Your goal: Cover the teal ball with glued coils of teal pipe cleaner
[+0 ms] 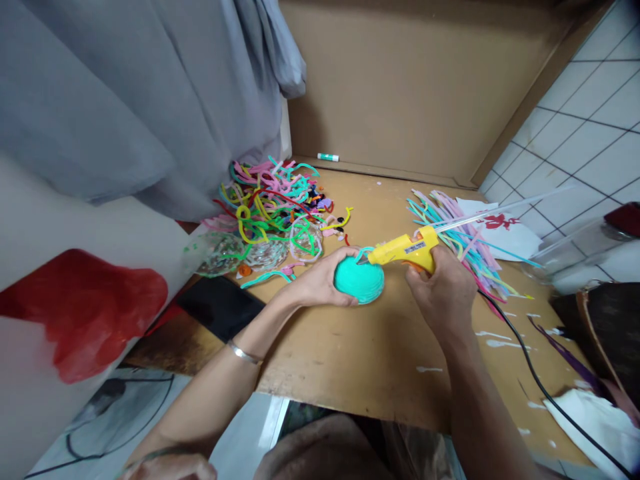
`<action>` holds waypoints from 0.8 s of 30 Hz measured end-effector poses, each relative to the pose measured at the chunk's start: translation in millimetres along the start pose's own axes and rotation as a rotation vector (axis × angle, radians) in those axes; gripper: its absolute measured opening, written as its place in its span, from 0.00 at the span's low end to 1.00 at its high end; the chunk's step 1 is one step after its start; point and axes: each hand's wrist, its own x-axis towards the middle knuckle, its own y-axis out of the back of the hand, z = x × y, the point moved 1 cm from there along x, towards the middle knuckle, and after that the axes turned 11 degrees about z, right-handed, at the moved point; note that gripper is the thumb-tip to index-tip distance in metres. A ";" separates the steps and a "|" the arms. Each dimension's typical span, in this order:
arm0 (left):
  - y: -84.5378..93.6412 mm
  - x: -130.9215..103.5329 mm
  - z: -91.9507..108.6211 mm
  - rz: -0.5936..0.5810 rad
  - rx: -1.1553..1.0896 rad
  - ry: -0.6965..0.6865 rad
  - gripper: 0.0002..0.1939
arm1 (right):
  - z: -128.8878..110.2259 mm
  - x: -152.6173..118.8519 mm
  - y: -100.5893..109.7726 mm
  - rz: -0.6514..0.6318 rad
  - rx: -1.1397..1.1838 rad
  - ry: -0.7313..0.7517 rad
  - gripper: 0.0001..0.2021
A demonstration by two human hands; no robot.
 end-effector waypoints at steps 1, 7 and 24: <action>0.0 0.0 0.1 0.000 0.004 0.002 0.42 | -0.1 0.1 0.1 0.004 0.002 -0.005 0.04; 0.3 0.0 -0.1 0.001 0.005 -0.001 0.42 | 0.9 -0.7 -0.8 0.011 -0.003 -0.021 0.06; 0.0 -0.4 -1.0 0.006 -0.002 -0.003 0.44 | 2.3 2.0 -1.7 -0.028 0.008 -0.119 0.07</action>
